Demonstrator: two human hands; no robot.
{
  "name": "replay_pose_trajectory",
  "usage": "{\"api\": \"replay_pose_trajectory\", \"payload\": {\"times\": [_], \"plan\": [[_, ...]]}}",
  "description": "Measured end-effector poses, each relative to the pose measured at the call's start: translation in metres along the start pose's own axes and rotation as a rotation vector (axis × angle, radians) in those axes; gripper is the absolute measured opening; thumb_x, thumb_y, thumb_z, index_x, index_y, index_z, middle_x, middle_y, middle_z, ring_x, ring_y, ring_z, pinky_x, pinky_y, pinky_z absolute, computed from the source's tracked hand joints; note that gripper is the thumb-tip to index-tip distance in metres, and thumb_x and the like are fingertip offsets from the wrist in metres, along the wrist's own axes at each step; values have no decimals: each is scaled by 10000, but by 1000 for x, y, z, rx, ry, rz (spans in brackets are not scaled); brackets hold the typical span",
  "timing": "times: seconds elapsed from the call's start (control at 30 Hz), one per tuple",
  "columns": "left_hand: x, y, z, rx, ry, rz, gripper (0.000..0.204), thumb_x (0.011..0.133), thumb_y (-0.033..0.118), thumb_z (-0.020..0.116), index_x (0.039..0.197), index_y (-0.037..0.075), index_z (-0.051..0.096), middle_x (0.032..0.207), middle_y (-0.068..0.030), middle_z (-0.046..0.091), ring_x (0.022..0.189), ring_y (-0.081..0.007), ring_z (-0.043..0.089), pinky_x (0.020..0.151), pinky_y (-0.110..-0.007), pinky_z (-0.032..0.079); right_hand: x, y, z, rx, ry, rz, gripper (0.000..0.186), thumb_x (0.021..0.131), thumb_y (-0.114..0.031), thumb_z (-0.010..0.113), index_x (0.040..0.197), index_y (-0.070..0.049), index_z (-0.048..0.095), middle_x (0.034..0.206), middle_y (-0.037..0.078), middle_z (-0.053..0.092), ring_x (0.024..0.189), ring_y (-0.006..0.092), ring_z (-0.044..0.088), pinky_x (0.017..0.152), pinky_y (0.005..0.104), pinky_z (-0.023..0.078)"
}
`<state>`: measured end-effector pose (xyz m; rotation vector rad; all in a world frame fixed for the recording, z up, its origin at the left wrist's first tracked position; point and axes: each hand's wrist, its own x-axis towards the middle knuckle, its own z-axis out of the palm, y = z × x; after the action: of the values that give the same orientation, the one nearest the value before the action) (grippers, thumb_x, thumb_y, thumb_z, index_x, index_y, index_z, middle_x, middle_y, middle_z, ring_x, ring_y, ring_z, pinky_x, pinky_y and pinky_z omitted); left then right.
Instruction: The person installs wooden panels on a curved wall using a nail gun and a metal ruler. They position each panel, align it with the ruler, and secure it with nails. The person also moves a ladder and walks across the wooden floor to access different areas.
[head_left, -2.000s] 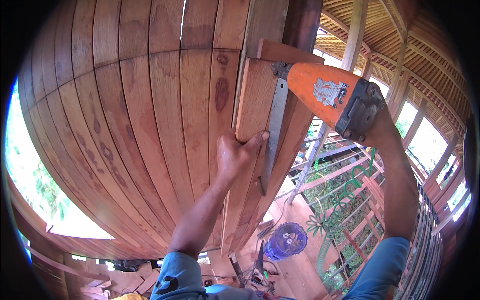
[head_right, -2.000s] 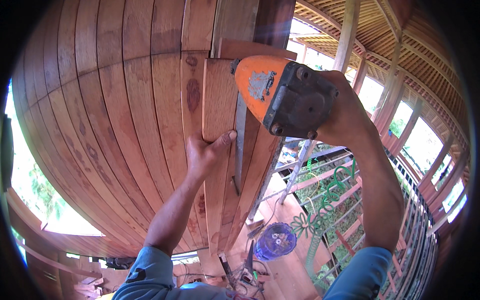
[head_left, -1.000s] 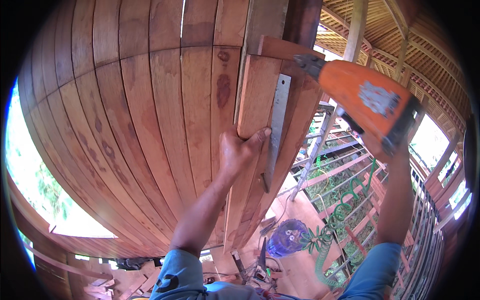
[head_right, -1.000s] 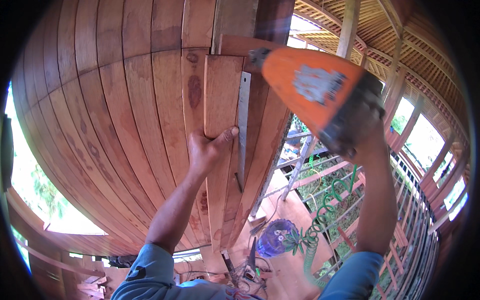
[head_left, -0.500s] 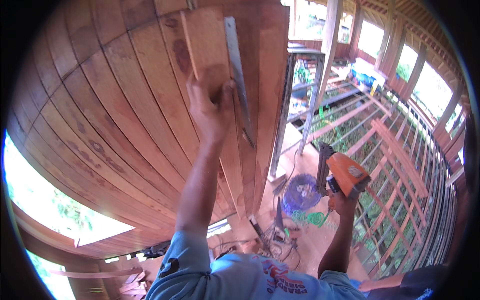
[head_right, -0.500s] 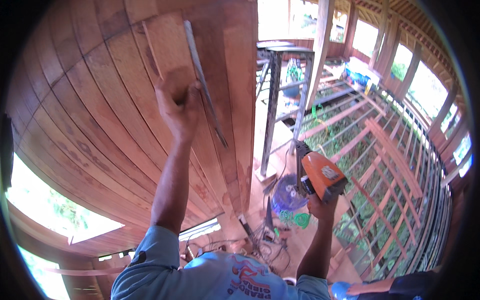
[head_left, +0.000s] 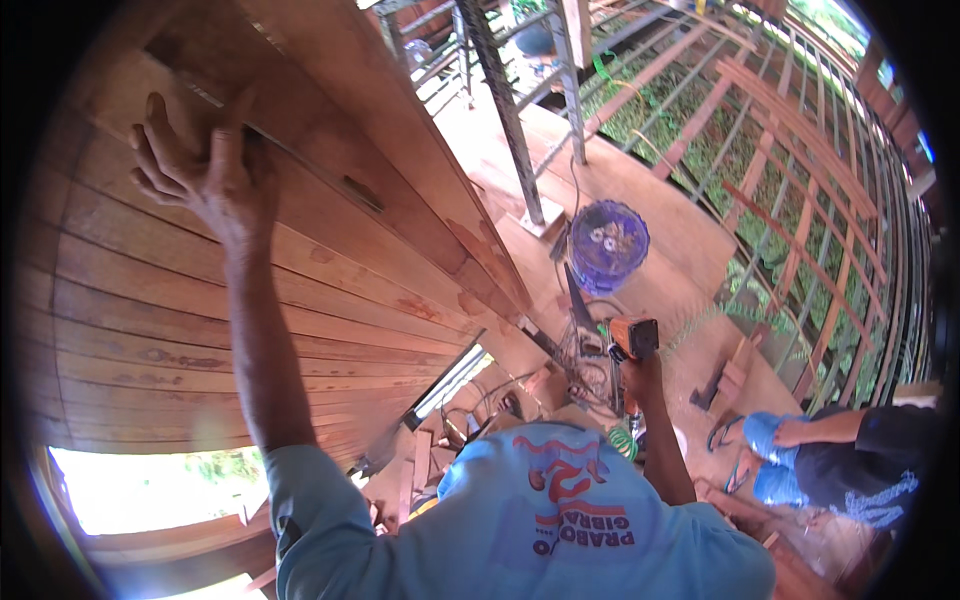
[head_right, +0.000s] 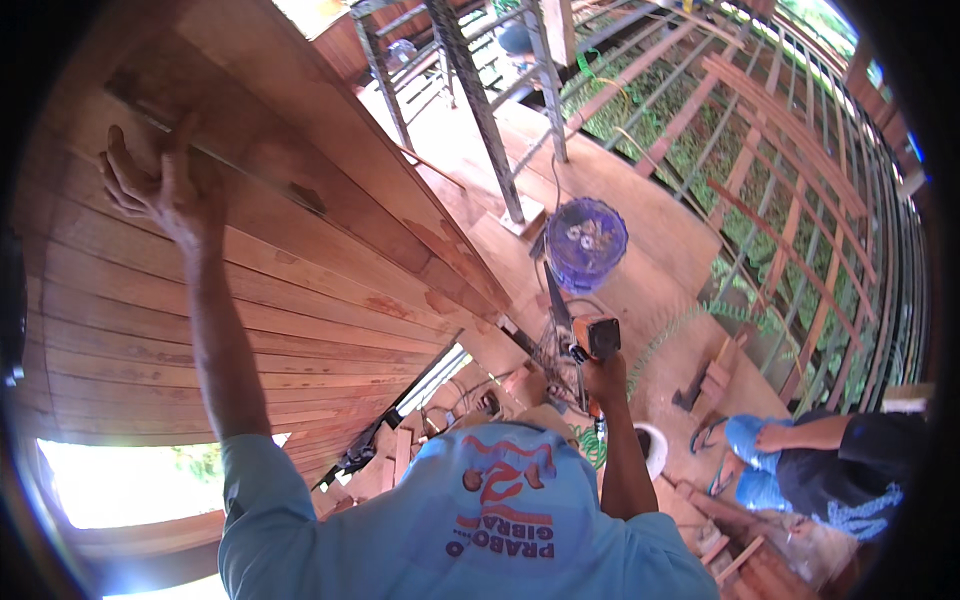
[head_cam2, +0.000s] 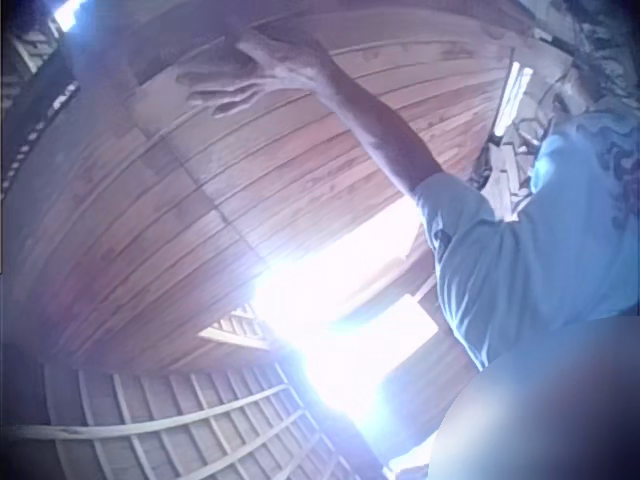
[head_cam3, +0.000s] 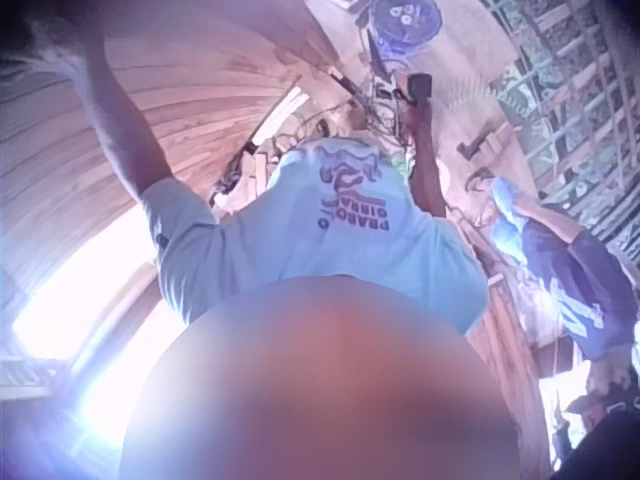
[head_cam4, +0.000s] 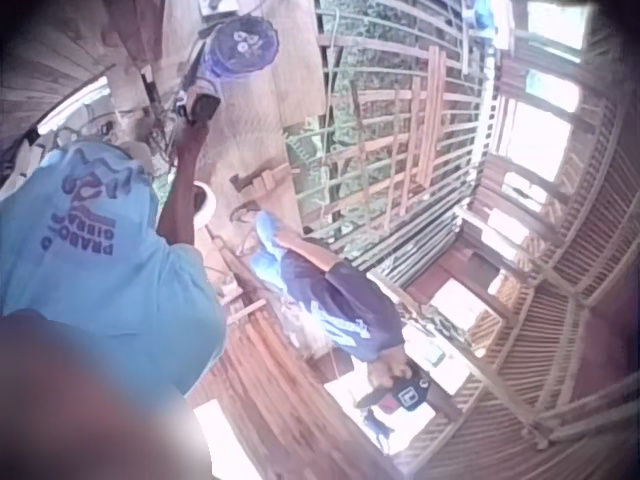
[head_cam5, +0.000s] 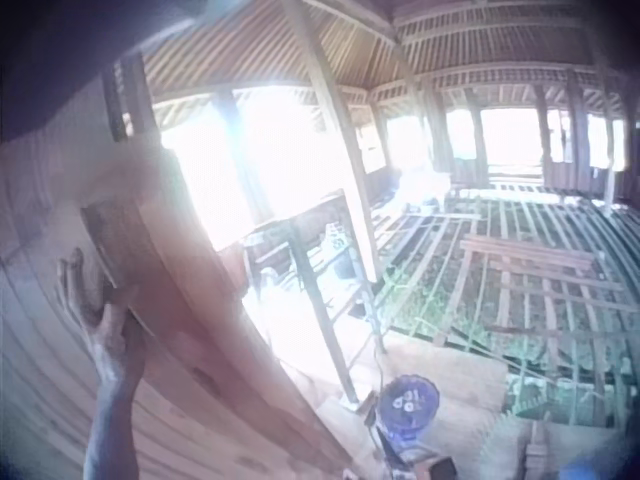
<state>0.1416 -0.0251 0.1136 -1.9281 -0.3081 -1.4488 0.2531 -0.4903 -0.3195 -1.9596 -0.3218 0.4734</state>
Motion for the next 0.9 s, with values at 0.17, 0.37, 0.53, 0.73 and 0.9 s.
{"api": "replay_pose_trajectory", "payload": {"times": [0.17,0.37,0.53,0.73,0.9], "plan": [[35,-6,-26,152,-193,359,225,806,110,718,976,256,739,1398,-57,564,1471,-314,346,1160,-729,83,-20,51,5,-174,3,-10,254,745,-78,583,967,-2,679,791,147,695,756,293,689,686,413,534],[27,45,-53,-274,-388,677,78,861,68,662,894,137,680,1119,-48,688,1357,-257,517,1217,-625,158,-39,79,3,-210,-112,119,298,777,-167,640,1046,-48,687,932,250,705,927,436,681,794,505,549],[-102,139,-83,-620,-747,639,35,817,125,663,790,137,646,867,-41,650,1083,-245,628,1144,-688,223,-43,80,19,-227,-171,152,300,770,-183,684,1037,-44,693,898,247,706,900,436,681,775,515,546],[-285,225,-113,-845,-1315,441,68,768,96,612,743,142,656,756,-34,658,920,-247,628,1115,-707,181,-48,98,44,-119,-202,233,460,757,-155,692,1199,-44,628,957,243,711,934,421,685,803,483,541],[-410,244,-135,-848,-1628,417,62,756,124,660,806,153,684,744,-70,650,926,-251,632,1102,-724,167,-45,129,69,-221,-207,184,645,751,-164,697,1361,-44,525,961,265,703,942,437,679,816,502,542]]}}
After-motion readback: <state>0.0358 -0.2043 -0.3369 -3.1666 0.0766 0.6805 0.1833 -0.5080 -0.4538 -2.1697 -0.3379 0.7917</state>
